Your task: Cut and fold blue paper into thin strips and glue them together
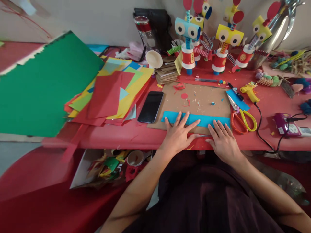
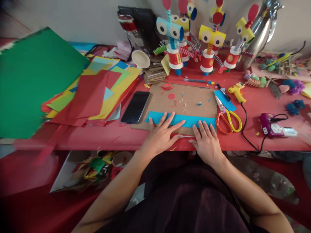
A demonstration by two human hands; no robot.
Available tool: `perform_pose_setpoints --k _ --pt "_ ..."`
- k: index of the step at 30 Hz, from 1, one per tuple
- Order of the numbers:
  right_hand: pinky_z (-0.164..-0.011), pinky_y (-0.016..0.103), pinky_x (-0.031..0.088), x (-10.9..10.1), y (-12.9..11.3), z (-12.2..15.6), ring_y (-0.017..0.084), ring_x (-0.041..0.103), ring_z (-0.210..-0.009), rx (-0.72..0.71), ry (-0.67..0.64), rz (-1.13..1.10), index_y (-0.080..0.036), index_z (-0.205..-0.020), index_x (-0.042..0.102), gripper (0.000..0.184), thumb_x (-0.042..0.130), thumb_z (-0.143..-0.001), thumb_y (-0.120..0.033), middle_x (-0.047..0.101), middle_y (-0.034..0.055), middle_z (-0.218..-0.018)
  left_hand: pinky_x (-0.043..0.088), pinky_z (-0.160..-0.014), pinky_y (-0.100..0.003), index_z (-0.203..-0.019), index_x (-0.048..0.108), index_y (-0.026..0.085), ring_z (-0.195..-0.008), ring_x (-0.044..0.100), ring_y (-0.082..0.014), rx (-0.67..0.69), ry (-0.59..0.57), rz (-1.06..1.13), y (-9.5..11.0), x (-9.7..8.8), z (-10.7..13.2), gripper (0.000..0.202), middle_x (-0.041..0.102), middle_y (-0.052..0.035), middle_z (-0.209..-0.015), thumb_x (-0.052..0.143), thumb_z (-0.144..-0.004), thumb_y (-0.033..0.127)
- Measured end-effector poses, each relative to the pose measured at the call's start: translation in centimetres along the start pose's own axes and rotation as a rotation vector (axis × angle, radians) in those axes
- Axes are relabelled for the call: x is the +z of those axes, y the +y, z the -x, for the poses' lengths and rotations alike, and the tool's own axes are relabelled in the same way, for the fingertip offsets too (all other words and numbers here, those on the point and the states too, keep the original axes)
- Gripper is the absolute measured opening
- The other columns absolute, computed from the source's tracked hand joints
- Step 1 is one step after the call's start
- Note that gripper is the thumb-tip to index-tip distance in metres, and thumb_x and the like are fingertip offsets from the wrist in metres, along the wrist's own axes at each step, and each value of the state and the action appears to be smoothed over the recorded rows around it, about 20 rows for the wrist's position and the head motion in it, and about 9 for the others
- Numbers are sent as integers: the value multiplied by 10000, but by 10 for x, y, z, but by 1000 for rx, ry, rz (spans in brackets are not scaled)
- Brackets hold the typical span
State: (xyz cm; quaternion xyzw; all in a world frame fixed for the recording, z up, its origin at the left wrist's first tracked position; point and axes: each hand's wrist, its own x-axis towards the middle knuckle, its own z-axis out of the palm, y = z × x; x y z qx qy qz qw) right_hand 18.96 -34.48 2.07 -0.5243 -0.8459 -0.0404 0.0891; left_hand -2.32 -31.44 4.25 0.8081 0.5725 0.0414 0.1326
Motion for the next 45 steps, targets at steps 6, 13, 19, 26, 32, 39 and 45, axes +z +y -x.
perform_pose_setpoints --k 6,13,19,26,32,39,45 --pt "-1120 485 465 -2 25 19 328 508 -1384 4 23 -26 -10 -1403 543 528 413 -1021 -350 532 238 -1469 129 -1100 -810 -1475 463 387 -1512 254 -410 -32 23 37 -3 5 -2 493 297 -119 -1644 462 -986 453" --pt "-1054 477 536 -7 25 16 334 595 -1297 -8 79 3 -2 -1324 611 466 409 -1019 -291 605 237 -1390 390 -1025 -561 -1312 613 204 -1261 542 -356 -121 20 23 -20 -27 -32 409 628 -168 -1358 597 -912 290" --pt "-1006 456 575 -11 31 8 311 655 -1217 45 80 -103 -117 -1233 681 343 485 -983 -246 678 186 -1315 404 -870 -397 -870 664 202 -1058 607 -316 -45 -194 90 -32 -50 -50 142 712 -88 -990 719 -778 295" --pt "-1032 530 525 -19 34 -24 305 547 -1322 334 489 -679 -229 -1334 545 453 596 -918 -403 565 176 -1411 364 -608 -273 -624 563 206 -612 540 -157 -331 94 906 -30 -35 -25 272 589 20 -615 711 -703 420" --pt "-773 367 580 -4 3 -77 201 697 -840 328 -42 -1443 -203 -1104 612 510 675 -792 -601 735 76 -949 486 -619 -249 -697 648 181 -622 614 -135 -493 265 1654 16 -14 -24 386 694 -5 -686 888 -504 414" --pt "-583 260 445 -20 15 -128 107 537 -571 158 -440 -1386 -190 -658 631 469 756 -668 -642 588 -47 -583 568 -675 -308 -789 722 162 -677 703 -195 -475 229 1931 4 -30 -62 286 747 -41 -725 870 -548 201" --pt "-586 262 390 -18 27 -138 99 499 -571 220 -511 -1367 -175 -670 639 453 764 -669 -611 587 -41 -595 549 -577 -248 -677 686 135 -578 675 -152 -540 421 1971 -30 -61 -119 147 724 -43 -640 817 -621 95"
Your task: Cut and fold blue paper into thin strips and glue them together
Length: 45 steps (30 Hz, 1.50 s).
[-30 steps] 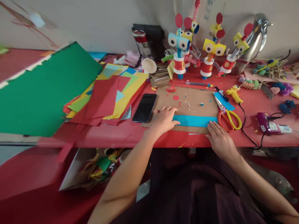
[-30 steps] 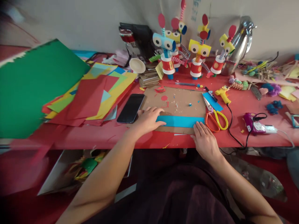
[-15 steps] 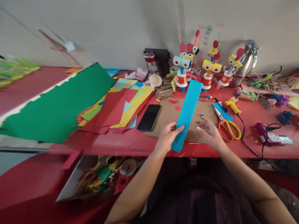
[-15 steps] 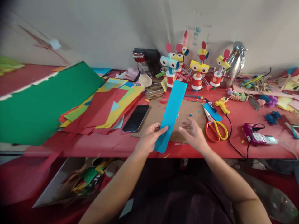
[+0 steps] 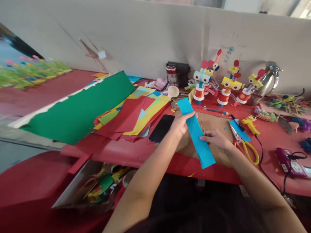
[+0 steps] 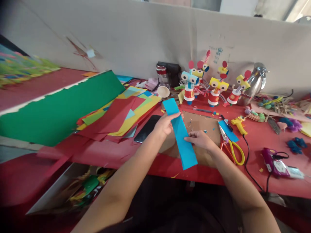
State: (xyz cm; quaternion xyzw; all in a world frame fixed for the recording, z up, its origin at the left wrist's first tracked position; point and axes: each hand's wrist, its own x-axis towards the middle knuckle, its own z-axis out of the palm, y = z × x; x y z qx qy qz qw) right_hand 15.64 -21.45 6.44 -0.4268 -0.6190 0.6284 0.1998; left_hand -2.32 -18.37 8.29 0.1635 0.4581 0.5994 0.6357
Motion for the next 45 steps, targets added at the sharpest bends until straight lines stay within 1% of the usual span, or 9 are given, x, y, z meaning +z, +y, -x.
perform_pose_setpoints --k 7,12,17,21,26,30,32,37,45 --pt "-563 254 376 -9 4 7 102 482 -586 89 25 -33 -186 -759 623 485 740 -674 -649 573 -43 -658 548 -547 -228 -676 660 139 -523 642 -125 115 169 118 18 -19 -34 206 708 -13 -622 833 -589 68" --pt "-523 244 288 -18 1 6 85 369 -547 37 73 93 -197 -662 553 500 671 -739 -677 437 -65 -589 590 -656 -255 -670 670 166 -684 715 -166 309 303 154 23 -35 -47 199 729 -6 -678 841 -583 114" --pt "-592 264 348 -20 0 6 114 426 -621 -21 95 87 -196 -719 624 479 663 -754 -672 511 -30 -652 615 -789 -284 -775 694 196 -897 743 -198 436 392 200 32 -55 -64 234 763 -7 -826 851 -605 167" --pt "-566 268 316 -16 0 6 112 381 -593 -9 138 77 -198 -675 599 495 646 -763 -683 452 -35 -612 611 -831 -279 -795 695 213 -972 732 -200 359 345 216 34 -53 -61 190 773 -27 -879 835 -669 196" --pt "-561 266 329 -10 3 2 116 376 -595 -11 206 14 -203 -669 587 506 645 -754 -698 444 -29 -606 608 -854 -357 -801 717 153 -998 729 -271 46 67 45 20 -25 -33 201 771 -91 -858 839 -643 123" --pt "-592 265 390 -5 9 -1 133 454 -632 4 250 -43 -218 -774 596 463 658 -750 -676 538 -14 -668 604 -854 -412 -763 718 116 -934 739 -300 -58 -57 -38 6 -14 -22 235 764 -115 -808 874 -587 122" --pt "-584 259 392 -3 11 -1 135 467 -631 11 256 -48 -223 -786 578 446 659 -759 -661 539 -18 -665 606 -852 -421 -741 711 122 -905 741 -292 -51 -33 -44 4 -15 -25 250 762 -107 -793 889 -566 133" --pt "-533 249 353 -3 7 5 118 427 -566 12 174 27 -232 -699 495 457 624 -802 -658 455 -42 -590 616 -843 -407 -682 685 152 -902 737 -279 46 163 -19 17 -27 -37 234 749 -74 -750 891 -572 136" --pt "-505 254 281 -18 -1 10 104 363 -504 56 66 143 -233 -695 480 431 607 -830 -622 414 -64 -534 611 -836 -335 -692 649 174 -864 734 -213 256 342 137 36 -48 -50 268 718 -17 -724 898 -593 173"
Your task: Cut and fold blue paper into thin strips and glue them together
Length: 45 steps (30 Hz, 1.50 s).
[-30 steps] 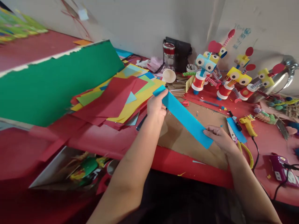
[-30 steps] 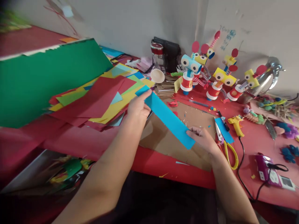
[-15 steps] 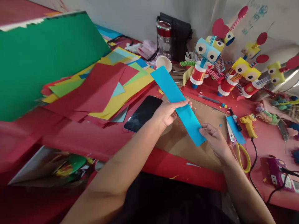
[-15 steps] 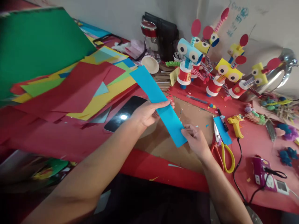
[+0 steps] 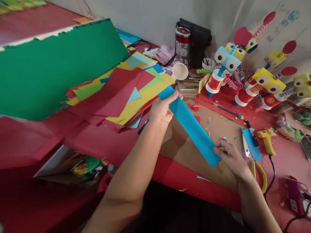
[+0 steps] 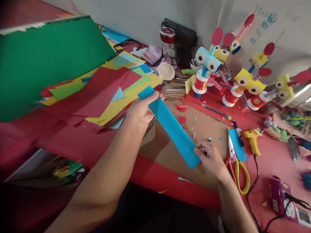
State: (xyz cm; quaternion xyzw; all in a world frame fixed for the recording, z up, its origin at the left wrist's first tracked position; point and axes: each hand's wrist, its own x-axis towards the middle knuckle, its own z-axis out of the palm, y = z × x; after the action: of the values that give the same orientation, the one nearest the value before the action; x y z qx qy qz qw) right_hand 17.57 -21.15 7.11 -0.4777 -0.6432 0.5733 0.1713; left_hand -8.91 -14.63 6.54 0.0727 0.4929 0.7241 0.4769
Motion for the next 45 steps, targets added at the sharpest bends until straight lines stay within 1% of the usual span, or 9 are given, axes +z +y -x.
perform_pose_setpoints --k 6,13,17,23,30,36,40,42,45 --pt "-518 256 302 -4 0 1 110 384 -528 -9 23 -15 -224 -694 527 417 636 -815 -608 435 -54 -557 611 -820 -282 -789 659 190 -932 736 -204 -11 -27 60 7 -3 -5 281 749 -32 -815 879 -680 328" --pt "-548 256 355 9 5 -2 116 428 -578 -61 194 -141 -213 -703 558 465 670 -763 -660 498 -34 -604 605 -844 -385 -783 703 156 -898 739 -248 -245 -402 -94 -13 8 30 213 759 -50 -774 854 -633 148" --pt "-556 259 378 15 4 -3 111 436 -571 -81 174 -164 -209 -692 557 509 670 -736 -704 489 -39 -596 596 -851 -400 -697 695 140 -890 740 -276 -176 -427 -130 -26 10 34 267 749 -66 -721 900 -530 174" --pt "-519 258 395 21 1 -2 110 468 -523 -20 110 -249 -212 -641 530 584 664 -687 -779 500 -44 -560 587 -887 -432 -679 669 159 -954 736 -303 -131 -323 -180 -30 8 26 284 759 -78 -762 905 -524 181" --pt "-424 228 204 19 6 -2 58 243 -401 125 -136 -707 -212 -640 478 442 783 -697 -528 337 -97 -455 535 -1004 -459 -1105 695 239 -1193 651 -269 -156 -601 108 -9 4 26 381 761 -65 -1073 726 -812 481" --pt "-434 205 212 18 8 -1 64 126 -398 204 -339 -919 -199 -724 548 157 643 -795 -302 192 -121 -436 552 -872 -280 -1054 712 305 -946 717 -148 -68 -393 152 -17 2 16 197 767 31 -885 733 -859 284" --pt "-463 239 336 23 12 -1 102 388 -437 208 -98 -694 -202 -745 622 288 619 -835 -476 469 -35 -495 552 -791 -244 -851 701 239 -695 693 -104 -69 -316 164 -23 4 12 160 731 53 -716 829 -757 224" --pt "-597 292 473 25 14 -1 172 599 -639 106 117 -506 -211 -867 697 434 549 -873 -619 681 51 -726 555 -799 -246 -818 691 221 -701 698 -105 -45 -293 160 -24 4 12 233 742 44 -736 880 -682 220" --pt "-863 375 524 25 14 1 255 674 -1001 -2 248 -371 -236 -1051 727 684 375 -870 -794 742 97 -1090 557 -806 -249 -792 695 204 -729 709 -116 1 -270 146 -26 3 11 313 754 24 -764 926 -581 214"
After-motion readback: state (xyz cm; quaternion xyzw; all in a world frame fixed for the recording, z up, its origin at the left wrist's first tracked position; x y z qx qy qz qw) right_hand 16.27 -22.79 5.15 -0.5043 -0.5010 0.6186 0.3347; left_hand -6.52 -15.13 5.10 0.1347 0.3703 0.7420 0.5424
